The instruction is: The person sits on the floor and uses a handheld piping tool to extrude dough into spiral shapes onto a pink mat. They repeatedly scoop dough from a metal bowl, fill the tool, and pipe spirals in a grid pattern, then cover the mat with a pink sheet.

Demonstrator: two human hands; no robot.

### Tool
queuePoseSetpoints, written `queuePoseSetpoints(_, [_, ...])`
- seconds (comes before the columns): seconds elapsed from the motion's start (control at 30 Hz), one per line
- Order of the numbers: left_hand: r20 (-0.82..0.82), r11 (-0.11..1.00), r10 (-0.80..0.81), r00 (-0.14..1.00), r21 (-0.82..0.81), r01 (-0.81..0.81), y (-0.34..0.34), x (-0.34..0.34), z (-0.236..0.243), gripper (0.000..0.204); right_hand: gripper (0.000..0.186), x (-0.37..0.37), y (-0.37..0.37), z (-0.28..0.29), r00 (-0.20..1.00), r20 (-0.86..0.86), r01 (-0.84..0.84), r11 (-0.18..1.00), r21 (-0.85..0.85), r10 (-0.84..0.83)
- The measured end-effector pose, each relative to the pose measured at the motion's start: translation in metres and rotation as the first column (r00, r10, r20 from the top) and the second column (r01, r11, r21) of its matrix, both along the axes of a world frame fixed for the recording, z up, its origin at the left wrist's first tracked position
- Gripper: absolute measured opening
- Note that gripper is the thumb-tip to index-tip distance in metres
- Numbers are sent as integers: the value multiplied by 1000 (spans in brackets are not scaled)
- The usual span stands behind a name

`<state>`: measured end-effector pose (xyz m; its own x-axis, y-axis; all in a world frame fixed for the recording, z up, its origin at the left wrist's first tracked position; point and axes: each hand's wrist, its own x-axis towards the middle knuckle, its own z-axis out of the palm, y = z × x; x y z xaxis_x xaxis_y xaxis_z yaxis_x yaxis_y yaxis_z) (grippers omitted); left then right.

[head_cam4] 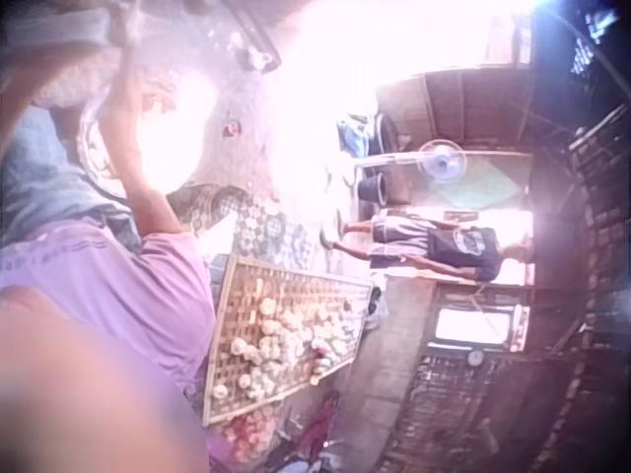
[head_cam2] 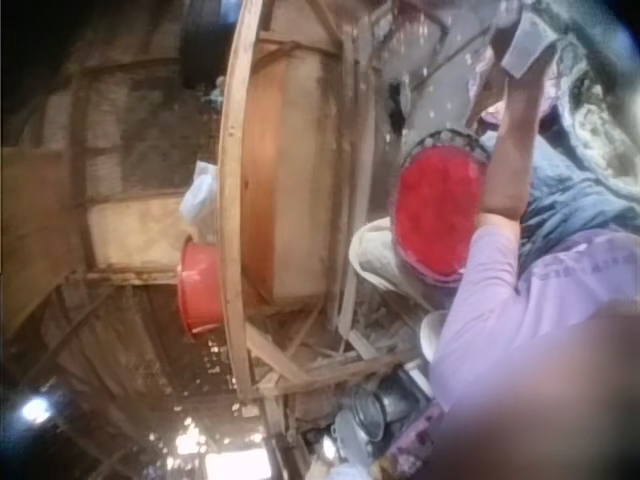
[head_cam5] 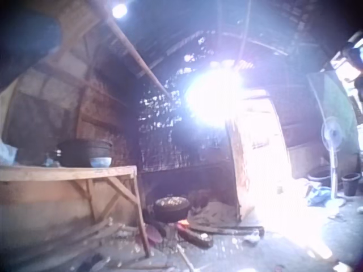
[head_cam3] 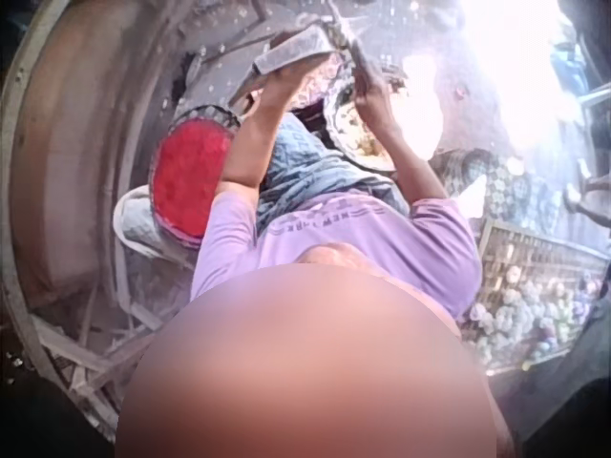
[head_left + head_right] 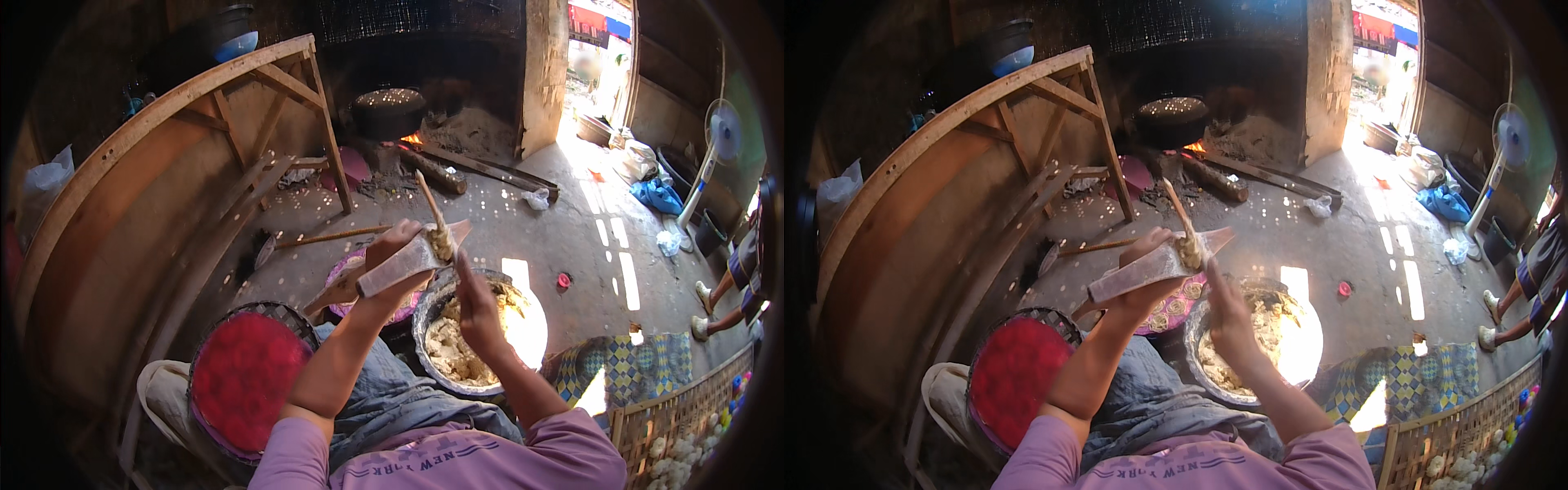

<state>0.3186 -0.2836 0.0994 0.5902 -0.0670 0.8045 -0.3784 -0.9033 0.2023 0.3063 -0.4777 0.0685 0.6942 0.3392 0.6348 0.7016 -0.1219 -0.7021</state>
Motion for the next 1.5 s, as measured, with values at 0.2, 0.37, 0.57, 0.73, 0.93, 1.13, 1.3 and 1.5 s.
queuePoseSetpoints(0.2, [26,907,323,946,276,-317,26,-1,9,20,59,-7,-41,-22,819,-550,-215,976,-27,165])
queuePoseSetpoints(0.37, [-26,937,311,950,177,-302,24,9,-4,19,42,-3,-33,-23,874,-458,-190,982,-21,159])
queuePoseSetpoints(0.57, [103,910,305,947,262,-322,55,8,14,24,40,-5,-54,-13,542,-752,-426,894,138,374])
queuePoseSetpoints(0.73, [59,839,145,988,521,-154,46,-1,19,22,37,34,-69,24,966,223,18,824,-566,132])
queuePoseSetpoints(0.93, [-91,878,72,993,478,-20,35,0,9,21,49,0,-42,62,742,651,494,524,-694,164])
queuePoseSetpoints(1.13, [-75,875,321,944,404,-266,79,-21,38,29,46,7,-85,12,930,367,340,431,-836,-22])
queuePoseSetpoints(1.3, [153,977,184,971,81,-198,73,-52,74,18,22,40,-24,-185,993,-113,-112,-32,-993,45])
queuePoseSetpoints(1.5, [475,161,-301,827,-830,534,80,-104,93,14,59,55,4,-173,827,-546,-554,367,-747,135])
